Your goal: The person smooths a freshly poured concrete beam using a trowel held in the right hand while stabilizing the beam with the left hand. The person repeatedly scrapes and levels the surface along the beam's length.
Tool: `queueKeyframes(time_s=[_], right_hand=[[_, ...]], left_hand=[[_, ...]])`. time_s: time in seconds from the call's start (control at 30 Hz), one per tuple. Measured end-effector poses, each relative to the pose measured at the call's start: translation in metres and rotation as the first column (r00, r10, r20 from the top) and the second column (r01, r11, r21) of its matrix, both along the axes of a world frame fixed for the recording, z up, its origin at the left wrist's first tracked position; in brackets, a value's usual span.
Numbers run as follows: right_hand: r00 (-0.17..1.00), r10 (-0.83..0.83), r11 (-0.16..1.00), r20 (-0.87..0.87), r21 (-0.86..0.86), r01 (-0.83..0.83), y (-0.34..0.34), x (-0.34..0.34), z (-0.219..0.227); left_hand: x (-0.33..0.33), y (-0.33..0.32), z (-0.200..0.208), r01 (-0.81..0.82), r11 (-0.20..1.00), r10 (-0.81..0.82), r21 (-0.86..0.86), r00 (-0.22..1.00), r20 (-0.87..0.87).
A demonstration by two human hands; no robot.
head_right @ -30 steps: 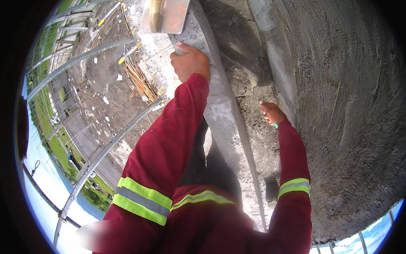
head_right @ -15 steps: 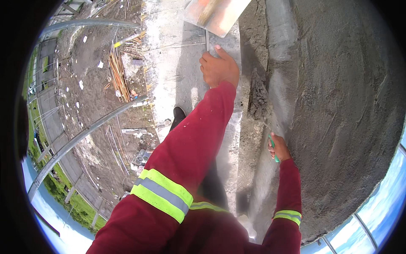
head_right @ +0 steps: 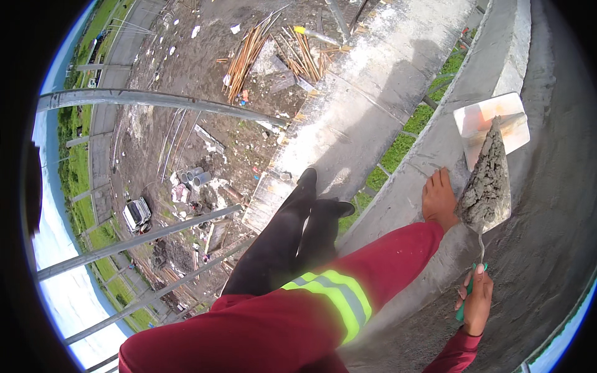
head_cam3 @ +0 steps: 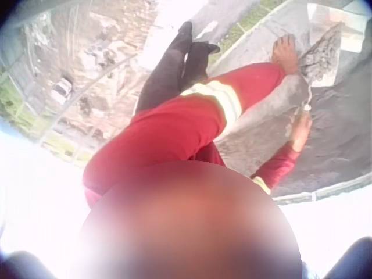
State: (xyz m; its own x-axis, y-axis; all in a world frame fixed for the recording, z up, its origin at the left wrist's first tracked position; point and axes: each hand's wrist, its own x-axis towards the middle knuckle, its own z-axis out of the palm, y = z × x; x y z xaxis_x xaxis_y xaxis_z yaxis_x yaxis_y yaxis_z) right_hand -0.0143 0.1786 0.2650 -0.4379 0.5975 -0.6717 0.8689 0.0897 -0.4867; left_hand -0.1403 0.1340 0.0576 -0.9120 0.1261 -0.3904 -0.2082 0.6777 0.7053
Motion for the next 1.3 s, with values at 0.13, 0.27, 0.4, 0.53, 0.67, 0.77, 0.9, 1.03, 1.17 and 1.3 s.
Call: queueKeyframes(time_s=[0.13, 0.27, 0.4, 0.53, 0.67, 0.77, 0.9, 1.03, 1.17, 1.3], right_hand=[[0.936, 0.352, 0.935, 0.018, -0.058, -0.351, -0.075, -0.159, 0.008], [0.638, 0.669, 0.738, -0.382, 0.449, -0.505, -0.111, -0.232, -0.020], [0.637, 0.497, 0.849, -0.589, 0.482, -0.216, -0.059, -0.172, -0.032], [0.808, 0.292, 0.900, -0.513, 0.432, -0.051, 0.003, -0.028, -0.045], [0.970, -0.104, 0.968, -0.220, 0.199, 0.149, -0.007, 0.139, -0.105], [0.951, -0.308, 0.943, 0.007, 0.135, 0.304, -0.038, 0.213, -0.170], [0.955, -0.286, 0.958, 0.077, 0.047, 0.283, -0.048, 0.211, -0.245], [0.990, -0.085, 0.930, -0.112, 0.348, 0.119, -0.009, 0.155, -0.331], [0.989, 0.138, 0.964, 0.053, 0.221, -0.146, 0.023, 0.118, -0.370], [0.958, 0.263, 0.964, 0.113, -0.070, -0.256, -0.012, 0.159, -0.364]], left_hand=[[0.002, -0.002, -0.008, -0.004, 1.000, 0.004, 0.023, 1.000, -0.005], [0.007, 0.002, -0.011, 0.007, 1.000, -0.006, 0.021, 1.000, -0.021], [0.009, 0.011, -0.014, 0.010, 1.000, -0.010, 0.014, 1.000, -0.023], [0.016, 0.023, -0.020, -0.008, 0.987, -0.027, -0.162, 0.976, -0.217], [0.022, 0.032, -0.025, -0.033, 0.947, -0.072, -0.320, 0.948, -0.309], [0.024, 0.038, -0.026, -0.029, 0.924, -0.097, -0.381, 0.947, -0.306], [0.023, 0.040, -0.029, -0.017, 0.897, -0.113, -0.441, 0.957, -0.266], [0.024, 0.036, -0.026, 0.002, 0.901, -0.123, -0.433, 0.961, -0.249], [0.023, 0.037, -0.026, 0.004, 0.906, -0.124, -0.423, 0.958, -0.257], [0.027, 0.038, -0.024, 0.011, 0.901, -0.133, -0.433, 0.958, -0.252]])
